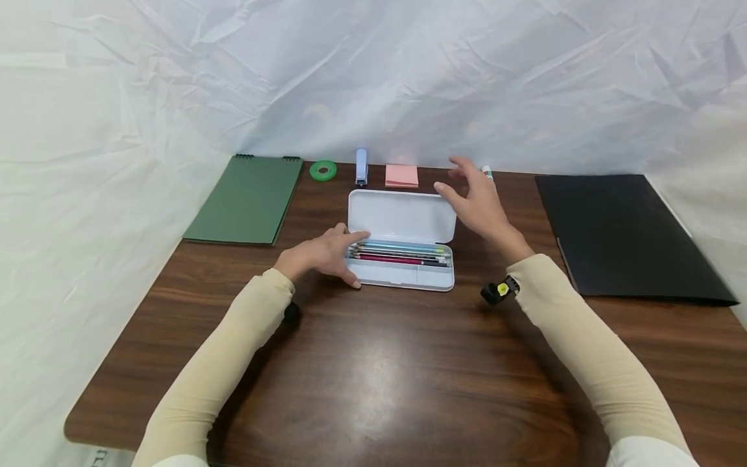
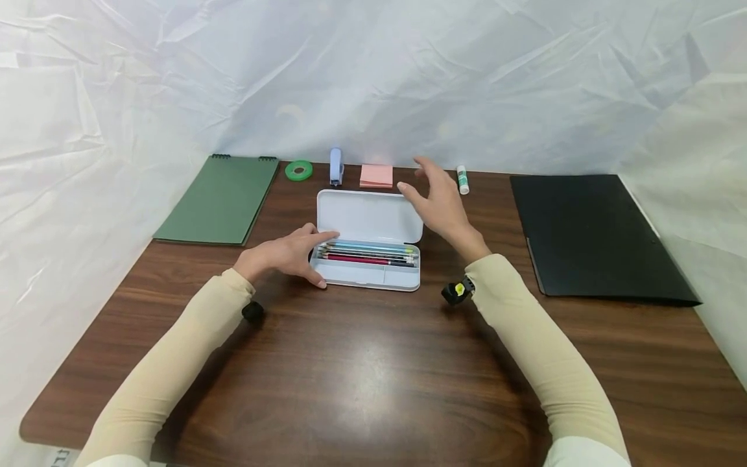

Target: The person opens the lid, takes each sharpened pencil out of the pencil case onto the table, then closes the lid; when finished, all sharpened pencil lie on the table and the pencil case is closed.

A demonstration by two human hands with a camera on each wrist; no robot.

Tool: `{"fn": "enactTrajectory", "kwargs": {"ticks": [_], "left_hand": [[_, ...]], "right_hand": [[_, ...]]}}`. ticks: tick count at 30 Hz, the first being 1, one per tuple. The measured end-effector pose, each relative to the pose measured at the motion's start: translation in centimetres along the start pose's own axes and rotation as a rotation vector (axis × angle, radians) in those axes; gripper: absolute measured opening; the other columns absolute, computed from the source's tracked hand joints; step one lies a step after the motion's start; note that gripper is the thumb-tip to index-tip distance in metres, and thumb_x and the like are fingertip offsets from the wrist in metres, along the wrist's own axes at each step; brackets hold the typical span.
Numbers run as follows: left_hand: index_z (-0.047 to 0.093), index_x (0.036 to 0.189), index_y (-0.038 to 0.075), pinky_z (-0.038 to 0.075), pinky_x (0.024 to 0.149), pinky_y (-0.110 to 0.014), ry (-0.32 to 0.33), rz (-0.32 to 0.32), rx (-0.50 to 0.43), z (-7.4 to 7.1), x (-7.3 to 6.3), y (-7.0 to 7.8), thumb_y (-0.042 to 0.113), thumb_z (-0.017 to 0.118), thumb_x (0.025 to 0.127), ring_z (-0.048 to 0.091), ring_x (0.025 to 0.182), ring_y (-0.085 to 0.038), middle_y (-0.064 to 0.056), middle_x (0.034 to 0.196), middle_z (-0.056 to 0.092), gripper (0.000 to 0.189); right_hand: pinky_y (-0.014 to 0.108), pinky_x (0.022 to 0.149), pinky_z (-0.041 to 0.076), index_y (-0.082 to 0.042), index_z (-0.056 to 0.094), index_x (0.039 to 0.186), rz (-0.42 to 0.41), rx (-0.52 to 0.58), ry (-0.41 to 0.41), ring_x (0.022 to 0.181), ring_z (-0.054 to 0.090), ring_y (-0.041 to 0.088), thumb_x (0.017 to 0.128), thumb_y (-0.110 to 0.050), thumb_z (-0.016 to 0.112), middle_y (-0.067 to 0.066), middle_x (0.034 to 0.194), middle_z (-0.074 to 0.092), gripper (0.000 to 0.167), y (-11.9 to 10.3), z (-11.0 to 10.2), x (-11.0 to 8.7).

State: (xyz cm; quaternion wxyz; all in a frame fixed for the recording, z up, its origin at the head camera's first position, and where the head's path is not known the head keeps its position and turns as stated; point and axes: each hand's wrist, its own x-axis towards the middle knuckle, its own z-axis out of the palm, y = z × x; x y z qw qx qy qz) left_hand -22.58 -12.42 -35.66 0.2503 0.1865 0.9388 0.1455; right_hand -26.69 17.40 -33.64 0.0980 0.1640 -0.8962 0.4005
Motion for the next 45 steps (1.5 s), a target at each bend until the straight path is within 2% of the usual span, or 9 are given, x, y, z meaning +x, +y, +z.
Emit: {"fn": "enactTrajectory", "kwargs": {"ticks": [2, 4, 6, 8, 12, 16, 26, 32, 45], "left_hand": [[0.026, 0.159, 0.028, 0.044, 0.099, -0.044, 0.004, 0.002, 0.005, 0.0, 0.0, -0.1, 0.042, 0.087, 0.075, 0.039, 0.121, -0.027, -0.014, 0.133, 0.037, 0.105], [0.026, 0.159, 0.028, 0.043, 0.099, -0.044, 0.002, 0.005, 0.004, 0.0, -0.1, -0.1, 0.042, 0.087, 0.075, 0.039, 0.120, -0.027, -0.014, 0.134, 0.036, 0.105], [0.026, 0.159, 0.027, 0.043, 0.100, -0.044, -0.002, 0.006, 0.003, 0.0, -0.2, -0.1, 0.042, 0.087, 0.075, 0.040, 0.120, -0.027, -0.014, 0.134, 0.036, 0.105], [0.026, 0.159, 0.027, 0.044, 0.099, -0.044, -0.004, 0.004, 0.004, 0.0, -0.3, -0.1, 0.043, 0.087, 0.075, 0.040, 0.120, -0.027, -0.014, 0.134, 0.037, 0.105], [0.027, 0.158, 0.029, 0.044, 0.100, -0.046, -0.001, -0.004, 0.006, 0.0, -0.3, -0.1, 0.044, 0.086, 0.075, 0.041, 0.120, -0.027, -0.014, 0.134, 0.037, 0.104], [0.027, 0.158, 0.029, 0.044, 0.100, -0.046, -0.006, -0.007, 0.004, 0.1, -0.2, 0.1, 0.044, 0.086, 0.075, 0.041, 0.120, -0.027, -0.013, 0.135, 0.037, 0.103], [0.028, 0.158, 0.030, 0.045, 0.099, -0.047, -0.009, -0.034, 0.006, -0.1, -0.3, 0.7, 0.043, 0.086, 0.075, 0.042, 0.119, -0.027, -0.013, 0.133, 0.037, 0.102], [0.027, 0.158, 0.029, 0.046, 0.097, -0.046, -0.015, -0.028, 0.007, -0.1, -0.2, 0.7, 0.043, 0.086, 0.076, 0.042, 0.119, -0.027, -0.013, 0.134, 0.037, 0.102], [0.027, 0.158, 0.027, 0.044, 0.099, -0.045, -0.016, -0.012, 0.019, -0.1, 0.1, 0.6, 0.042, 0.086, 0.075, 0.042, 0.118, -0.028, -0.015, 0.133, 0.037, 0.104]], "right_hand": [[0.052, 0.102, 0.045, -0.008, 0.041, 0.150, -0.116, -0.039, 0.055, 0.126, 0.054, 0.035, 0.096, -0.026, 0.067, 0.022, 0.135, 0.058, 0.063, -1.0, 0.4, -0.3], [0.051, 0.096, 0.049, -0.003, 0.045, 0.147, -0.211, -0.078, 0.044, 0.118, 0.058, 0.035, 0.094, -0.019, 0.070, 0.022, 0.126, 0.062, 0.060, -1.8, 0.9, -0.6], [0.049, 0.090, 0.052, 0.000, 0.051, 0.141, -0.286, -0.121, -0.021, 0.109, 0.062, 0.034, 0.091, -0.016, 0.073, 0.021, 0.116, 0.065, 0.056, -2.4, 1.6, -1.0], [0.046, 0.085, 0.053, 0.001, 0.057, 0.134, -0.335, -0.167, -0.133, 0.100, 0.065, 0.031, 0.089, -0.014, 0.075, 0.019, 0.108, 0.068, 0.050, -2.8, 2.3, -1.4], [0.043, 0.080, 0.054, -0.003, 0.065, 0.126, -0.351, -0.282, -0.377, 0.092, 0.067, 0.025, 0.089, -0.016, 0.075, 0.012, 0.102, 0.072, 0.041, -3.5, 3.5, -2.1], [0.043, 0.082, 0.054, -0.007, 0.068, 0.124, -0.315, -0.393, -0.496, 0.091, 0.067, 0.023, 0.087, -0.017, 0.077, 0.008, 0.103, 0.074, 0.040, -3.7, 4.5, -2.7], [0.039, 0.071, 0.053, -0.010, 0.073, 0.115, -0.340, -0.533, -0.553, 0.074, 0.062, 0.019, 0.085, -0.010, 0.077, 0.006, 0.091, 0.075, 0.030, -4.8, 5.3, -2.5], [0.039, 0.074, 0.054, -0.010, 0.074, 0.113, -0.373, -0.589, -0.586, 0.076, 0.064, 0.020, 0.085, -0.004, 0.074, 0.007, 0.096, 0.076, 0.028, -5.1, 5.6, -2.2], [0.043, 0.079, 0.053, -0.009, 0.072, 0.117, -0.450, -0.556, -0.662, 0.083, 0.066, 0.023, 0.087, -0.001, 0.069, 0.008, 0.100, 0.075, 0.031, -4.4, 5.7, -1.2]]}}
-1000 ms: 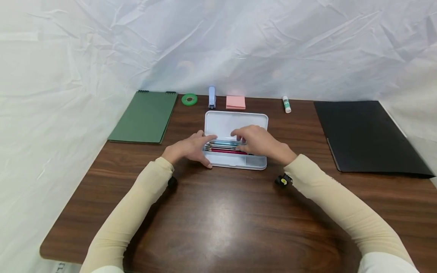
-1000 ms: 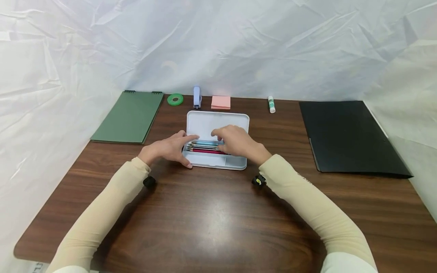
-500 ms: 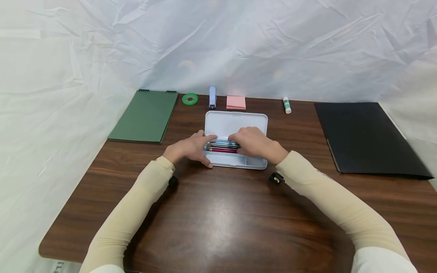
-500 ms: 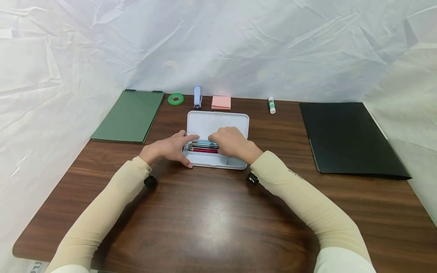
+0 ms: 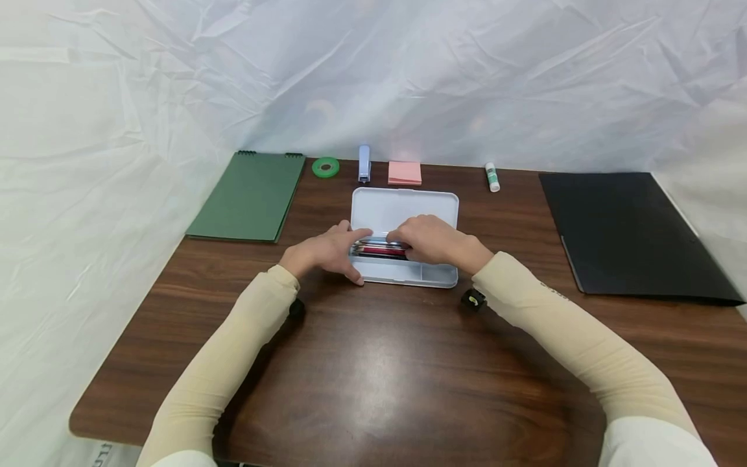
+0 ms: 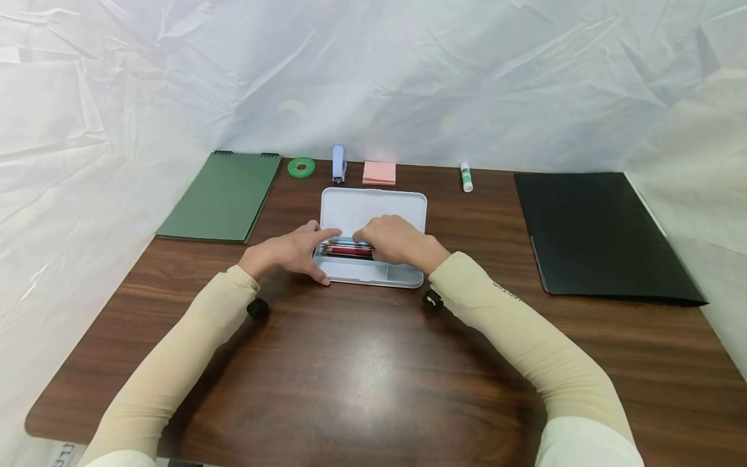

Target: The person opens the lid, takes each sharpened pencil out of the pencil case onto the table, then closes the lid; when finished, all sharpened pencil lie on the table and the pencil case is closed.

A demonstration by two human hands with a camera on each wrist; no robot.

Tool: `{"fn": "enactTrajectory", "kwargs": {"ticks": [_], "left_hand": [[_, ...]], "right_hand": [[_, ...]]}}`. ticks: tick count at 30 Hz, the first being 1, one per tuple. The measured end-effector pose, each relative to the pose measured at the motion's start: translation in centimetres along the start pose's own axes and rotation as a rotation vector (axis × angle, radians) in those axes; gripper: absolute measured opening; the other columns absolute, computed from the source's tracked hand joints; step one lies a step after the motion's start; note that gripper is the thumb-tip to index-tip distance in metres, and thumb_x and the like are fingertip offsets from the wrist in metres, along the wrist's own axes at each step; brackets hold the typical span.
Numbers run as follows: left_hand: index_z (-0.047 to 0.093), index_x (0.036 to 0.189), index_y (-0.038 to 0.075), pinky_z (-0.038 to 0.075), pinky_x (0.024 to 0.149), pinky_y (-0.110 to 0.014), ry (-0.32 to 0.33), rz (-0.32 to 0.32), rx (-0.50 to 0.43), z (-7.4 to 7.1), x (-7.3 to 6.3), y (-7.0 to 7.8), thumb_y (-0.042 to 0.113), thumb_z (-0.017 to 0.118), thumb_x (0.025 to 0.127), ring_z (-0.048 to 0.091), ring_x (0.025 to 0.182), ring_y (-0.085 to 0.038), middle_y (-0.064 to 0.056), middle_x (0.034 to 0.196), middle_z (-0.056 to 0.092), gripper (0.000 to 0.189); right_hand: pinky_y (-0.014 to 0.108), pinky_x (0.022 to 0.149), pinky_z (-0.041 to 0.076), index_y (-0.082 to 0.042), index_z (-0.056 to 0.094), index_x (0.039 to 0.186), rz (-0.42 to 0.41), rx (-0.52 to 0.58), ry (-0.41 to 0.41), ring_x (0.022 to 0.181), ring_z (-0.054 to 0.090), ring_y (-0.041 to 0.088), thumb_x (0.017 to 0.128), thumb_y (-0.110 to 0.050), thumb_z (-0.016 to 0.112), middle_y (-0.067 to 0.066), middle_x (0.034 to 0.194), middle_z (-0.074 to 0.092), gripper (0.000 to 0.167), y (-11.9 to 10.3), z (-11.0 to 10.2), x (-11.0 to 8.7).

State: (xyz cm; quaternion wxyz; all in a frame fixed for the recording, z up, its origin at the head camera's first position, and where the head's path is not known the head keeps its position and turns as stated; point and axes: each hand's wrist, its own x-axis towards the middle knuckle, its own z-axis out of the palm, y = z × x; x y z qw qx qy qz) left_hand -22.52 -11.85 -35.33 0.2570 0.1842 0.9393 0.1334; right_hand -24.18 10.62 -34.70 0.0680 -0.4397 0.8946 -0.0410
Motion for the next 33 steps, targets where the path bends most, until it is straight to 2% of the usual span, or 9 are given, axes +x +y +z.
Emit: {"fn": "enactTrajectory", "kwargs": {"ticks": [6, 11, 16, 20, 26, 33], "left_hand": [[0.027, 0.158, 0.027, 0.045, 0.098, -0.045, -0.002, -0.002, 0.002, 0.0, 0.1, -0.2, 0.043, 0.086, 0.075, 0.042, 0.118, -0.027, -0.014, 0.133, 0.037, 0.104], [0.026, 0.158, 0.027, 0.046, 0.096, -0.045, -0.007, 0.005, 0.008, -0.1, 0.1, -0.2, 0.044, 0.086, 0.075, 0.042, 0.119, -0.027, -0.015, 0.133, 0.038, 0.104], [0.027, 0.158, 0.028, 0.047, 0.094, -0.044, -0.004, -0.004, 0.005, -0.1, 0.1, -0.1, 0.044, 0.086, 0.074, 0.042, 0.119, -0.026, -0.014, 0.133, 0.037, 0.104], [0.027, 0.158, 0.029, 0.048, 0.092, -0.044, -0.005, -0.012, 0.005, 0.0, 0.1, -0.2, 0.044, 0.086, 0.074, 0.043, 0.119, -0.026, -0.014, 0.133, 0.038, 0.104], [0.027, 0.158, 0.029, 0.047, 0.096, -0.046, -0.007, -0.012, -0.003, 0.0, 0.1, -0.1, 0.043, 0.086, 0.074, 0.042, 0.121, -0.027, -0.014, 0.135, 0.037, 0.103], [0.027, 0.158, 0.029, 0.045, 0.098, -0.047, -0.002, -0.009, -0.002, 0.0, 0.2, -0.2, 0.043, 0.086, 0.075, 0.041, 0.121, -0.027, -0.014, 0.135, 0.037, 0.104]], "right_hand": [[0.044, 0.084, 0.054, -0.009, 0.071, 0.121, -0.018, -0.015, -0.006, 0.090, 0.069, 0.024, 0.087, 0.000, 0.068, 0.009, 0.107, 0.075, 0.035, 0.1, 0.1, 0.3], [0.044, 0.090, 0.054, -0.009, 0.068, 0.127, -0.016, 0.014, -0.031, 0.097, 0.070, 0.025, 0.091, -0.002, 0.066, 0.010, 0.116, 0.073, 0.037, 0.4, 0.0, 0.5], [0.044, 0.091, 0.054, -0.011, 0.069, 0.127, -0.015, 0.039, -0.040, 0.100, 0.070, 0.024, 0.091, -0.001, 0.065, 0.009, 0.119, 0.072, 0.038, 0.5, -0.3, 0.5], [0.044, 0.090, 0.054, -0.013, 0.070, 0.126, -0.011, 0.053, -0.049, 0.100, 0.069, 0.022, 0.092, -0.001, 0.064, 0.007, 0.118, 0.073, 0.037, 0.4, -0.7, 0.3], [0.045, 0.091, 0.054, -0.012, 0.069, 0.128, -0.007, 0.085, -0.048, 0.105, 0.069, 0.022, 0.091, 0.001, 0.064, 0.007, 0.122, 0.072, 0.039, 0.8, -1.3, -0.7], [0.037, 0.079, 0.054, -0.013, 0.068, 0.130, 0.008, 0.117, -0.056, 0.089, 0.064, 0.018, 0.089, 0.004, 0.063, 0.007, 0.120, 0.072, 0.044, 2.1, -2.3, -2.8]]}}
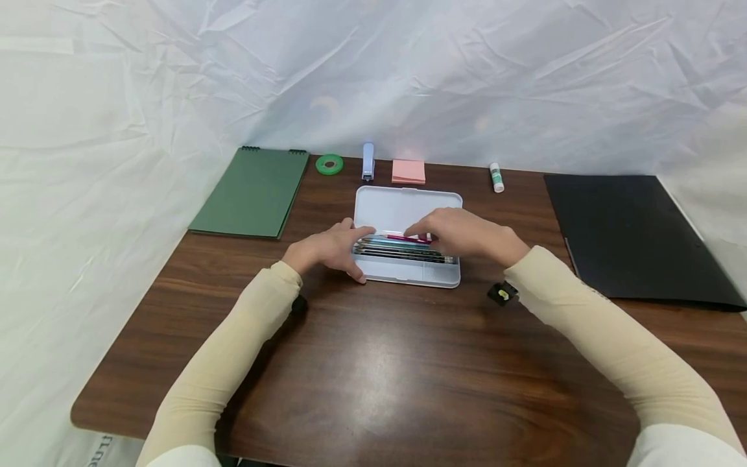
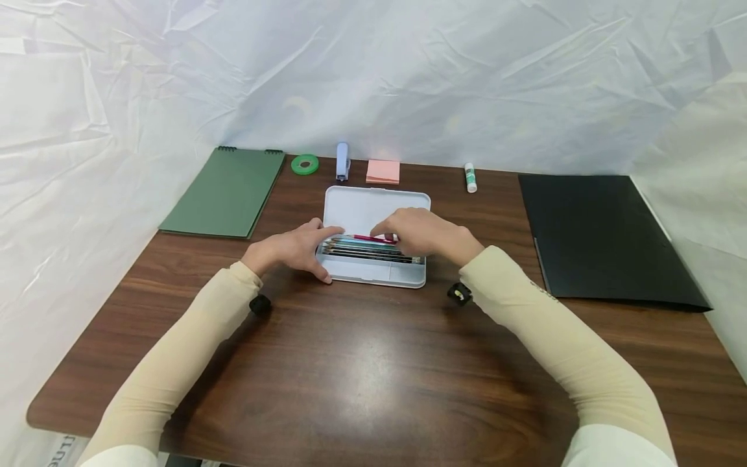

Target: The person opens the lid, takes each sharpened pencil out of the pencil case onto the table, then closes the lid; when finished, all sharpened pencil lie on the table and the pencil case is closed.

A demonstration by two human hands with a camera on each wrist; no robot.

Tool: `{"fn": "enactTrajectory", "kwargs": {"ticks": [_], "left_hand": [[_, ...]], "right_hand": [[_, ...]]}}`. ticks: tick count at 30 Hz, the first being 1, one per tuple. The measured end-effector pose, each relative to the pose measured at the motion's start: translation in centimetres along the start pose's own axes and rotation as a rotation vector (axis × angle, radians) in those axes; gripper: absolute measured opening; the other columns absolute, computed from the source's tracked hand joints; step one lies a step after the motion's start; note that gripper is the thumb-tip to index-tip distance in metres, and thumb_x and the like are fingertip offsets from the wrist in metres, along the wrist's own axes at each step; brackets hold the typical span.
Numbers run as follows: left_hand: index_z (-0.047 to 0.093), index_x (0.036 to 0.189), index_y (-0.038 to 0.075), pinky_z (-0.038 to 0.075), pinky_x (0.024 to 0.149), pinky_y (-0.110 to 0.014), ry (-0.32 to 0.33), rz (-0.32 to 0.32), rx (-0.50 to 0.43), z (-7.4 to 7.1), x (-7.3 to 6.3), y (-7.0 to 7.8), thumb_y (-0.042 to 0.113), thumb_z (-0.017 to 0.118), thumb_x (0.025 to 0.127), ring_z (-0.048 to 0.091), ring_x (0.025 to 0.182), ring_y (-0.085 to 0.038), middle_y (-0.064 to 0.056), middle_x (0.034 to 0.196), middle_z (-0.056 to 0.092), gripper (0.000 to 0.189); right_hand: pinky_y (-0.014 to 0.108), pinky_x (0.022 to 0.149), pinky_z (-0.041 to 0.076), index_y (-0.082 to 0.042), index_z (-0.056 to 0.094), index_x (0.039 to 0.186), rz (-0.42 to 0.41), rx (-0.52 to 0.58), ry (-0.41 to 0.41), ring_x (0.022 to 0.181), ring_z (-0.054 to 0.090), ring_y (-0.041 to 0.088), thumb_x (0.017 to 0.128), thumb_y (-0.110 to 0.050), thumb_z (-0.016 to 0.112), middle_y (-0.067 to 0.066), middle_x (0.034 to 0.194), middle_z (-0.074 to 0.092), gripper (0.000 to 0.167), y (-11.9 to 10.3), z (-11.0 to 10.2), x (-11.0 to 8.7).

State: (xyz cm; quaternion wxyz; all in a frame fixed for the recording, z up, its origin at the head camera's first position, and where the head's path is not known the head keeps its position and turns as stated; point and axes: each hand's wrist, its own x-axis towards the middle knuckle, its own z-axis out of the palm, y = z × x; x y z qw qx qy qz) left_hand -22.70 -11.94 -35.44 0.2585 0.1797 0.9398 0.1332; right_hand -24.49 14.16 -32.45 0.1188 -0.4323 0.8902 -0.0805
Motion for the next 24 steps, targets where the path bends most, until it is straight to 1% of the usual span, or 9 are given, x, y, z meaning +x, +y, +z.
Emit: {"fn": "enactTrajectory", "kwargs": {"ticks": [3, 9, 11, 14, 19, 24], "left_hand": [[0.026, 0.158, 0.029, 0.045, 0.099, -0.046, -0.003, 0.000, -0.002, 0.1, 0.0, 0.0, 0.042, 0.087, 0.075, 0.041, 0.121, -0.027, -0.014, 0.135, 0.036, 0.104], [0.025, 0.158, 0.028, 0.046, 0.094, -0.045, -0.003, 0.002, 0.004, 0.0, -0.1, 0.0, 0.042, 0.086, 0.075, 0.041, 0.119, -0.026, -0.014, 0.135, 0.036, 0.104], [0.025, 0.159, 0.028, 0.046, 0.094, -0.045, -0.005, 0.001, 0.003, 0.0, -0.1, 0.0, 0.042, 0.086, 0.075, 0.041, 0.119, -0.026, -0.014, 0.135, 0.036, 0.105], [0.025, 0.159, 0.028, 0.046, 0.095, -0.045, -0.009, 0.000, -0.001, 0.0, -0.1, 0.1, 0.041, 0.086, 0.075, 0.041, 0.120, -0.026, -0.015, 0.136, 0.036, 0.105], [0.025, 0.159, 0.029, 0.045, 0.098, -0.047, -0.009, -0.005, -0.009, 0.1, -0.2, 0.2, 0.041, 0.087, 0.075, 0.040, 0.122, -0.027, -0.014, 0.138, 0.035, 0.105], [0.025, 0.159, 0.028, 0.045, 0.098, -0.046, -0.007, -0.002, -0.008, 0.1, -0.2, 0.2, 0.040, 0.087, 0.074, 0.041, 0.121, -0.027, -0.014, 0.136, 0.036, 0.105]], "right_hand": [[0.037, 0.081, 0.055, -0.013, 0.068, 0.130, 0.021, 0.002, 0.001, 0.089, 0.065, 0.018, 0.088, 0.003, 0.066, 0.006, 0.116, 0.073, 0.044, 0.6, -0.4, -1.1], [0.037, 0.078, 0.054, -0.012, 0.069, 0.127, 0.062, -0.016, 0.019, 0.083, 0.061, 0.017, 0.086, 0.005, 0.070, 0.006, 0.110, 0.074, 0.044, 2.0, -1.0, -3.6], [0.037, 0.077, 0.055, -0.012, 0.069, 0.127, 0.080, -0.013, 0.022, 0.083, 0.061, 0.016, 0.085, 0.005, 0.071, 0.006, 0.108, 0.074, 0.044, 2.3, -1.1, -4.5], [0.037, 0.077, 0.055, -0.011, 0.070, 0.126, 0.101, -0.002, 0.024, 0.085, 0.063, 0.014, 0.086, 0.005, 0.070, 0.005, 0.108, 0.074, 0.043, 2.7, -1.4, -5.8], [0.038, 0.078, 0.055, -0.013, 0.070, 0.125, 0.131, 0.008, 0.027, 0.087, 0.064, 0.014, 0.085, 0.007, 0.069, 0.003, 0.112, 0.073, 0.044, 3.6, -1.5, -7.8], [0.041, 0.078, 0.057, -0.011, 0.071, 0.123, 0.158, 0.026, 0.031, 0.086, 0.065, 0.015, 0.083, 0.009, 0.070, 0.005, 0.110, 0.073, 0.045, 4.9, -1.5, -9.9]]}}
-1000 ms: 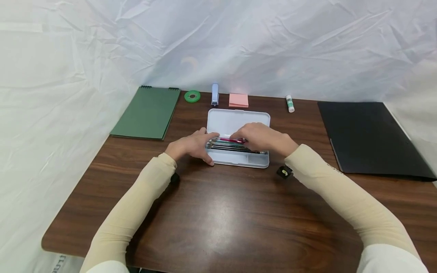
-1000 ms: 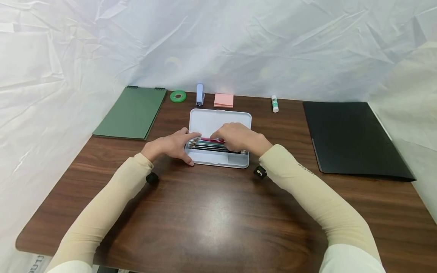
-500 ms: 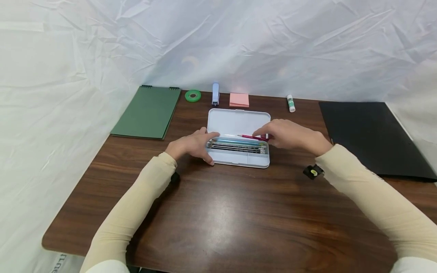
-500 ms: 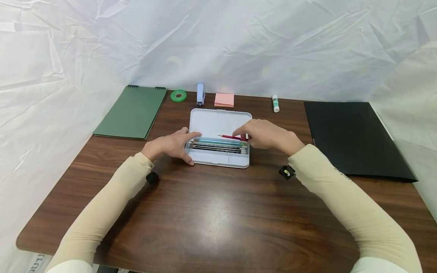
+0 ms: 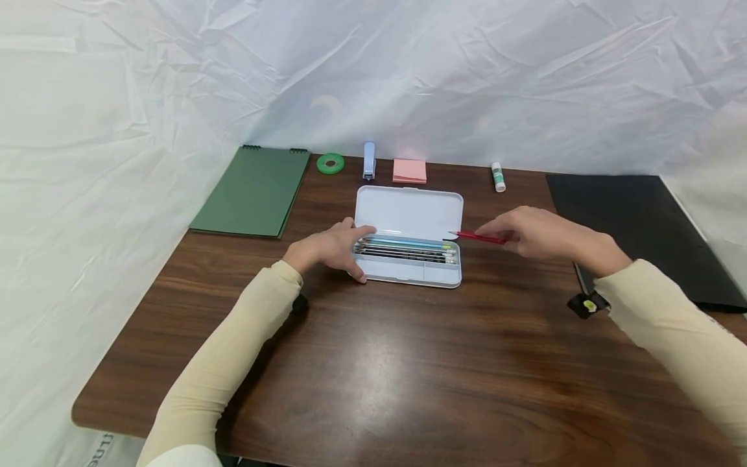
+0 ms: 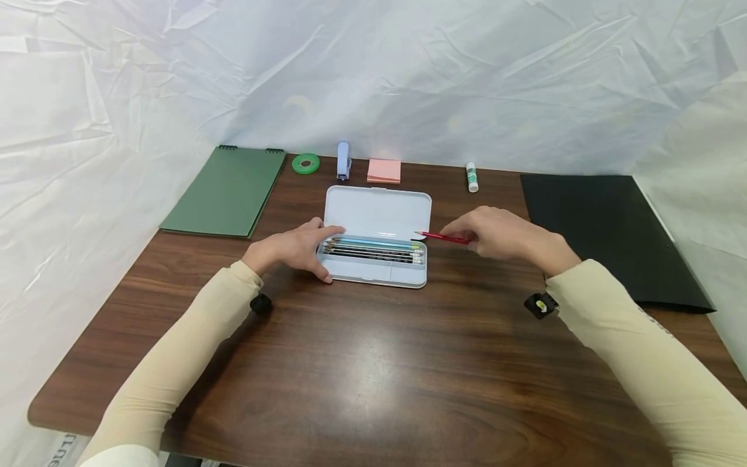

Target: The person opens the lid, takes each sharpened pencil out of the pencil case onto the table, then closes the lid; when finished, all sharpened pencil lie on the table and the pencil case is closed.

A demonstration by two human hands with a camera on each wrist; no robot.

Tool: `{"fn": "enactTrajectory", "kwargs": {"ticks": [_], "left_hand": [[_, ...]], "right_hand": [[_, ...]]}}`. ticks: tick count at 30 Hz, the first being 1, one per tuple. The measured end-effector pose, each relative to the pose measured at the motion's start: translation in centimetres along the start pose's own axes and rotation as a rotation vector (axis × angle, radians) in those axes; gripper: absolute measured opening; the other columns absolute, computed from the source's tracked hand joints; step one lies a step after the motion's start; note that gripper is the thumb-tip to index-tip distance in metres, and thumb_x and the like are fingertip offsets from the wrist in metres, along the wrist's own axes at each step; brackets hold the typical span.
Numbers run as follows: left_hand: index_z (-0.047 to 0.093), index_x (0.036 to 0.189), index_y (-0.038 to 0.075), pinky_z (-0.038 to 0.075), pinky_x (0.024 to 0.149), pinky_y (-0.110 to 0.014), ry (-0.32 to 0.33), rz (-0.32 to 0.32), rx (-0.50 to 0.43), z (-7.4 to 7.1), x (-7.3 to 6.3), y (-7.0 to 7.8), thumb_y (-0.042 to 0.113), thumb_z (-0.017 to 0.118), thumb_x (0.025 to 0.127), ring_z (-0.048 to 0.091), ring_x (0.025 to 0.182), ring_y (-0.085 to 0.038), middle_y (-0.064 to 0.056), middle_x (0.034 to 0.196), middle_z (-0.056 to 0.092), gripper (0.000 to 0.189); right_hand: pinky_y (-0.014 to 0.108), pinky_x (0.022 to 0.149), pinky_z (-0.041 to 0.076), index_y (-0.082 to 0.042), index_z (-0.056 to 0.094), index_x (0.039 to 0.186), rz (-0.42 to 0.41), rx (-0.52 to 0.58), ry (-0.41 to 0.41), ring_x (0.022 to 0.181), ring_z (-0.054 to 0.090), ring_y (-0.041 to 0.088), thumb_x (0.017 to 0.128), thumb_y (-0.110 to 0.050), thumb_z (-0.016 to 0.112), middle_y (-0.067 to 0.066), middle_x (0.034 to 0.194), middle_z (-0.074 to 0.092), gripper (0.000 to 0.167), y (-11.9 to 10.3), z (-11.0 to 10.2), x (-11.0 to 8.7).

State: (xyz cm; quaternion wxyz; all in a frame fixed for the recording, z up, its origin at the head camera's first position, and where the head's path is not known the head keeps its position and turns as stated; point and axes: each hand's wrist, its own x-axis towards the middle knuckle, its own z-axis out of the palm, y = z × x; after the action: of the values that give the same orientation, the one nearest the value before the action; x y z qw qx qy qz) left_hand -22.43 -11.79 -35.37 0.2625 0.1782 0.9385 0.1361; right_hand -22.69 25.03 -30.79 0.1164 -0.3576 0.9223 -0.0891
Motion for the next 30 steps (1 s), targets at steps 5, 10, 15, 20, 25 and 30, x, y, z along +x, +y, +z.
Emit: {"fn": "enactTrajectory", "kwargs": {"ticks": [5, 10, 15, 20, 25, 30], "left_hand": [[0.025, 0.159, 0.028, 0.045, 0.097, -0.046, 0.004, 0.006, 0.002, 0.0, 0.0, 0.0, 0.040, 0.087, 0.074, 0.041, 0.120, -0.026, -0.014, 0.135, 0.036, 0.105], [0.025, 0.158, 0.028, 0.046, 0.096, -0.045, 0.002, 0.007, -0.003, -0.2, -0.1, 0.0, 0.040, 0.087, 0.074, 0.042, 0.119, -0.026, -0.014, 0.135, 0.036, 0.105], [0.024, 0.159, 0.028, 0.046, 0.096, -0.045, -0.002, 0.002, -0.006, -0.2, -0.3, 0.1, 0.040, 0.087, 0.074, 0.043, 0.119, -0.027, -0.015, 0.135, 0.036, 0.106], [0.024, 0.159, 0.028, 0.046, 0.096, -0.045, -0.001, 0.002, -0.004, -0.1, -0.2, 0.1, 0.040, 0.087, 0.074, 0.043, 0.119, -0.027, -0.015, 0.135, 0.036, 0.106], [0.025, 0.158, 0.028, 0.046, 0.096, -0.046, -0.003, -0.005, -0.010, -0.2, 0.0, 0.0, 0.039, 0.088, 0.073, 0.043, 0.118, -0.027, -0.015, 0.135, 0.035, 0.106], [0.025, 0.158, 0.029, 0.046, 0.096, -0.046, -0.005, -0.010, -0.010, -0.3, 0.1, -0.1, 0.040, 0.088, 0.073, 0.043, 0.118, -0.027, -0.015, 0.136, 0.036, 0.106]], "right_hand": [[0.038, 0.072, 0.056, -0.010, 0.072, 0.120, 0.030, 0.015, 0.003, 0.085, 0.066, 0.015, 0.081, 0.014, 0.068, 0.006, 0.108, 0.074, 0.046, 1.7, 0.0, -1.5], [0.031, 0.065, 0.048, -0.009, 0.072, 0.119, 0.076, 0.025, -0.004, 0.082, 0.061, 0.015, 0.081, 0.013, 0.064, 0.008, 0.109, 0.073, 0.045, 3.1, 0.4, -2.4], [0.032, 0.066, 0.048, -0.006, 0.072, 0.119, 0.060, 0.028, 0.004, 0.083, 0.062, 0.017, 0.081, 0.015, 0.060, 0.012, 0.111, 0.073, 0.045, 4.3, 1.5, -2.5], [0.041, 0.073, 0.054, -0.003, 0.072, 0.117, 0.051, 0.033, 0.010, 0.090, 0.066, 0.021, 0.080, 0.016, 0.062, 0.014, 0.111, 0.073, 0.043, 5.1, 2.7, -2.3], [0.047, 0.078, 0.056, -0.003, 0.072, 0.116, 0.061, 0.015, 0.023, 0.096, 0.068, 0.025, 0.081, 0.015, 0.064, 0.015, 0.112, 0.072, 0.040, 5.4, 3.3, -2.1], [0.048, 0.078, 0.055, -0.003, 0.073, 0.115, 0.055, -0.010, 0.037, 0.095, 0.068, 0.026, 0.082, 0.013, 0.066, 0.012, 0.108, 0.072, 0.038, 5.5, 3.6, -1.9]]}}
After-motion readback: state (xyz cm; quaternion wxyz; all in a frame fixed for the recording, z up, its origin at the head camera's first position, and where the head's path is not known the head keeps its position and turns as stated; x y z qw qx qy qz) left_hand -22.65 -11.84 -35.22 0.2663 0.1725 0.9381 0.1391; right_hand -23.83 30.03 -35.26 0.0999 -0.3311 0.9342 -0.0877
